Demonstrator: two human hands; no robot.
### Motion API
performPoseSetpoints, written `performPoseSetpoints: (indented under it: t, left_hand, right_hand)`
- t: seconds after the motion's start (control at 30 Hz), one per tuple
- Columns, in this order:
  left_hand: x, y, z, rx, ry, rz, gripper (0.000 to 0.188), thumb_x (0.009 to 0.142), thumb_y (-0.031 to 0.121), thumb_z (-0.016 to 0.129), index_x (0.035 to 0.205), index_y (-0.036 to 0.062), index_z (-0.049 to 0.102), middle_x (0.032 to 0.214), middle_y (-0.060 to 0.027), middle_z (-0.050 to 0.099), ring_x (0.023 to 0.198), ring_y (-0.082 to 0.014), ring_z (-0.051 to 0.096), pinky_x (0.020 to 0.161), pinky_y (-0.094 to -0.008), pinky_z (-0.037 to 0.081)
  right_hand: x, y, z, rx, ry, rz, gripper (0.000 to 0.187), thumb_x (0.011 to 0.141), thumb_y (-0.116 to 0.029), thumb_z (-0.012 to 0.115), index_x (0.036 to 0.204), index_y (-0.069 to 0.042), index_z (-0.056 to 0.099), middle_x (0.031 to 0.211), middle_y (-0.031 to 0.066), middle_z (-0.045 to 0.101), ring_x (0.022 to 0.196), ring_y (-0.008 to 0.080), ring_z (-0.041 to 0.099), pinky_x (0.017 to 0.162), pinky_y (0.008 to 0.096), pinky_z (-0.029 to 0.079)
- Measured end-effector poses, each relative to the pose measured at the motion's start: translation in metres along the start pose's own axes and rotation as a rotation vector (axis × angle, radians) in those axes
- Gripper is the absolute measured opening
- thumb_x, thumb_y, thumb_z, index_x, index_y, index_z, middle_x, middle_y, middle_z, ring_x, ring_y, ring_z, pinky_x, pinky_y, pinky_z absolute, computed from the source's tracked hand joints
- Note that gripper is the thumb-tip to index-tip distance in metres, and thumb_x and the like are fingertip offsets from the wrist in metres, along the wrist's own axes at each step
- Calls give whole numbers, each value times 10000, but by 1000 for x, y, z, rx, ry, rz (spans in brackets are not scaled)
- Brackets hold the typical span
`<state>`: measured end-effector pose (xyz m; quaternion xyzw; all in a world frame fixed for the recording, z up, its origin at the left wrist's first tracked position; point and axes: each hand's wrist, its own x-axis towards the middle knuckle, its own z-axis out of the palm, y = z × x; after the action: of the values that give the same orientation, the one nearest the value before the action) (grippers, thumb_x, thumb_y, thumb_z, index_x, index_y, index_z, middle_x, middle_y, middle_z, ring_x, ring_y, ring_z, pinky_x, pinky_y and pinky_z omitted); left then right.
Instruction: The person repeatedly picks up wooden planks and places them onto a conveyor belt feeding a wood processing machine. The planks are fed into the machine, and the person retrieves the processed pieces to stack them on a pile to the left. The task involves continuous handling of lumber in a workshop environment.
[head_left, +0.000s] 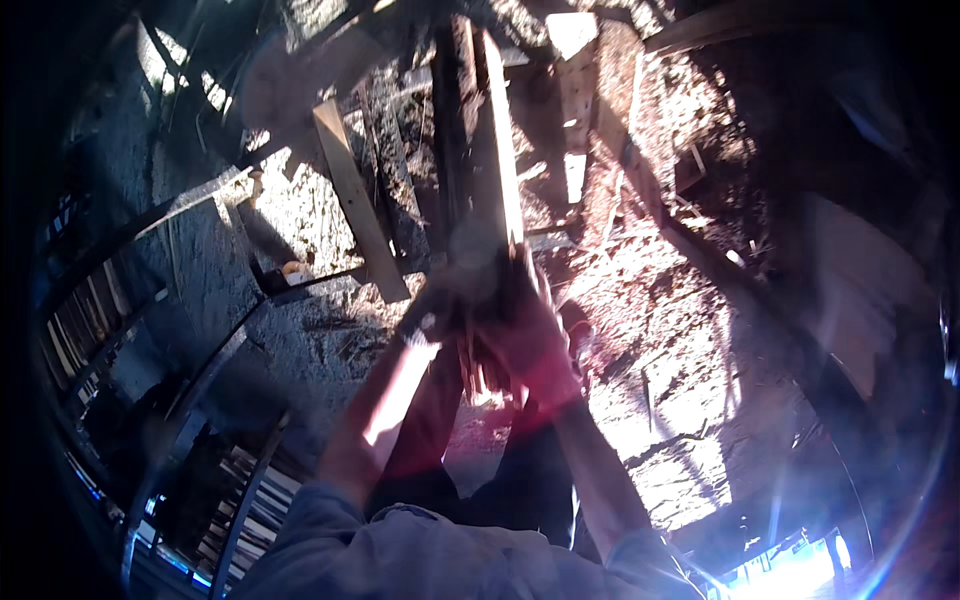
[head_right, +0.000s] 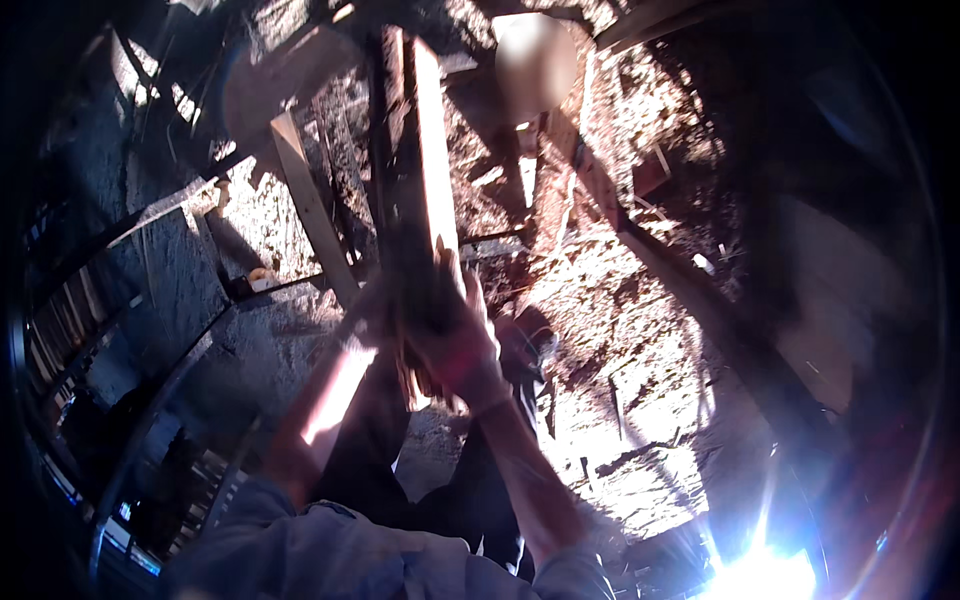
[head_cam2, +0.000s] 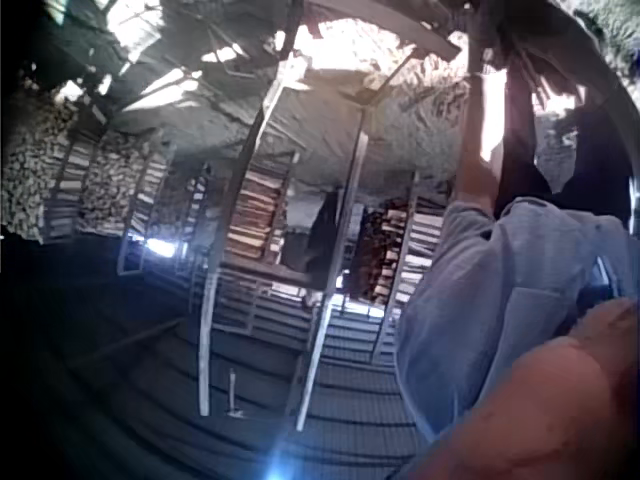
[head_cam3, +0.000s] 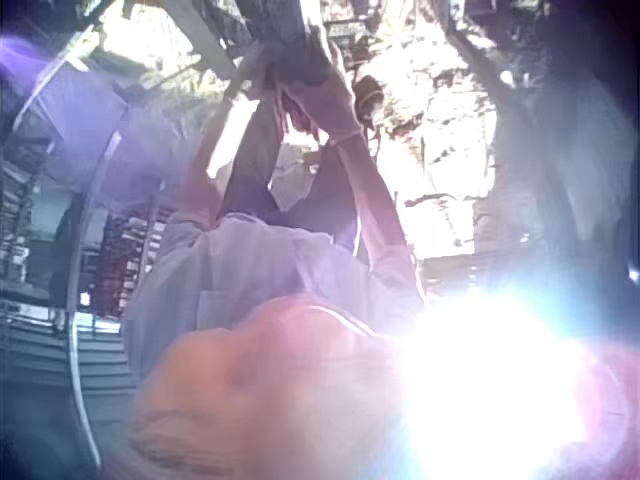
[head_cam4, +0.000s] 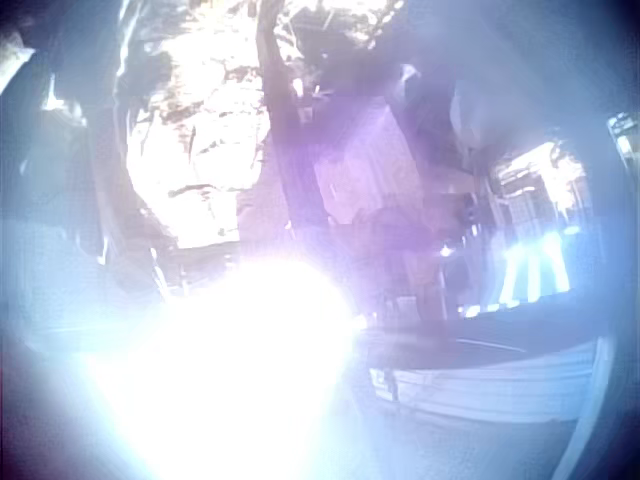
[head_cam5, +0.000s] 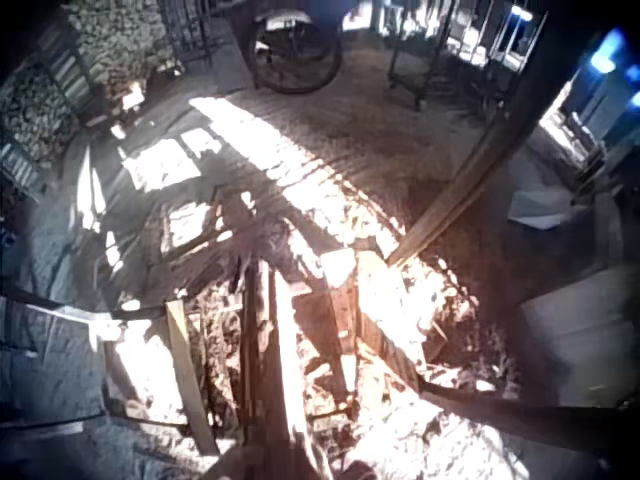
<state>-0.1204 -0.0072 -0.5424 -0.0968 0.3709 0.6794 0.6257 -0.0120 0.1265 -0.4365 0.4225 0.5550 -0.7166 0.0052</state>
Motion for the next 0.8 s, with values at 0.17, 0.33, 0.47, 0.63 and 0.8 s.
performPoseSetpoints:
  t: [0.17, 0.33, 0.47, 0.63, 0.8]
  left_hand:
    - [-84, 44, 143, 4, 152, -99, 540, 887, 243, 717, 1336, 9, 527, 1105, -15, 654, 942, -99, 645, 792, -259, 565]
    - [-144, 56, 227, -17, 41, -20, 508, 892, 241, 706, 1326, 30, 546, 1098, -1, 651, 933, -90, 639, 781, -267, 557]
    - [-187, 57, 273, 34, -13, 70, 515, 895, 249, 704, 1332, 30, 542, 1111, -11, 651, 950, -101, 640, 795, -274, 557]
    - [-223, 47, 333, 155, -46, 208, 523, 899, 259, 700, 1341, 31, 537, 1128, -23, 651, 970, -115, 642, 812, -284, 557]
    - [-269, 29, 377, 262, -24, 369, 532, 903, 270, 696, 1349, 32, 531, 1145, -35, 650, 991, -129, 644, 828, -293, 557]
  right_hand:
    - [-108, -107, -18, -425, 115, -167, 829, 835, -178, 761, 1486, 69, 311, 1380, 306, 453, 1259, 451, 506, 1026, 409, 470]
    - [-210, -173, -18, -408, 245, -285, 901, 780, -255, 825, 1516, -67, 341, 1343, 299, 447, 1157, 465, 543, 899, 498, 513]
    - [-283, -193, -29, -708, 309, -515, 877, 814, -264, 792, 1522, -51, 321, 1448, 286, 425, 1182, 497, 546, 917, 521, 515]
    - [-389, -248, -83, -446, 120, -288, 780, 859, -181, 720, 1517, -37, 327, 1210, 268, 615, 1013, 418, 670, 813, 472, 551]
    - [-460, -229, -134, -481, 245, -608, 676, 879, -157, 677, 1487, -69, 394, 1000, 225, 690, 847, 389, 707, 705, 451, 560]
